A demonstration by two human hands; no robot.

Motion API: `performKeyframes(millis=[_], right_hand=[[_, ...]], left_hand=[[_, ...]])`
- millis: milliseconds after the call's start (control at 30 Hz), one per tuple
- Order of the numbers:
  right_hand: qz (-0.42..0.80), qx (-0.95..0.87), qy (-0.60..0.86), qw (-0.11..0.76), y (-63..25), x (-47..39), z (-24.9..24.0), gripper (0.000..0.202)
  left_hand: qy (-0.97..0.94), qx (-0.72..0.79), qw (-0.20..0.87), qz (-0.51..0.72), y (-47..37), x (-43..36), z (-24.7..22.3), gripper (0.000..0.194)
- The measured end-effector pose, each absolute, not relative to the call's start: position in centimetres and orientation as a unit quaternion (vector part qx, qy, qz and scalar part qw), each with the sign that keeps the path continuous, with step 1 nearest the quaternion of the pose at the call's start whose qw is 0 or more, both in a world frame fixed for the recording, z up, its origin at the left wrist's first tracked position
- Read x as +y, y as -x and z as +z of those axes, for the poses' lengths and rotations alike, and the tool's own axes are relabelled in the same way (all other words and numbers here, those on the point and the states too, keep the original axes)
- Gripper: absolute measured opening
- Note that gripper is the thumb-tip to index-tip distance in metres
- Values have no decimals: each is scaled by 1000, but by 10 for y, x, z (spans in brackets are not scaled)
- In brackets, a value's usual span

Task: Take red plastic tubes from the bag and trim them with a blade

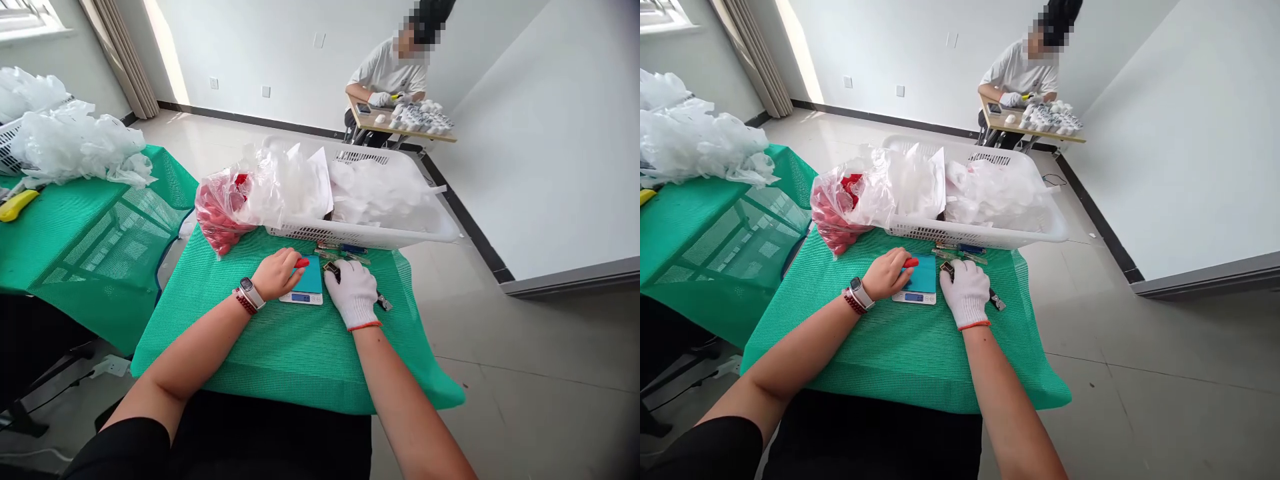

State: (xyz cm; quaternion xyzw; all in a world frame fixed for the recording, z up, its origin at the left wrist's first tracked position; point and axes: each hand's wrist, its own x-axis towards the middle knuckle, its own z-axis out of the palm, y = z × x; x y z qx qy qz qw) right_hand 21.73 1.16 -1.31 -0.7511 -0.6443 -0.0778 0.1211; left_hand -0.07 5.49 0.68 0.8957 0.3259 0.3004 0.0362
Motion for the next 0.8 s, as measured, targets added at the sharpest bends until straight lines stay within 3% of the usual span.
performKeyframes(millis=[167,333,533,733,800], right_hand=[[-42,-655,735,172,-220,11,-13,29],[-33,-654,743,141,-222,10,-11,47],[41,-677,711,184,-227,1,-8,39],[7,-702,703,110,-223,-2,-3,27],[14,-692,709,131,-223,-2,-3,27]], left_hand=[[-857,355,85,363,6,50,6,23],[-836,371,120,386,3,46,6,23],[-828,377,140,391,-2,45,3,19],[-823,387,148,390,-3,46,2,16],[-821,382,152,397,-3,46,2,14]])
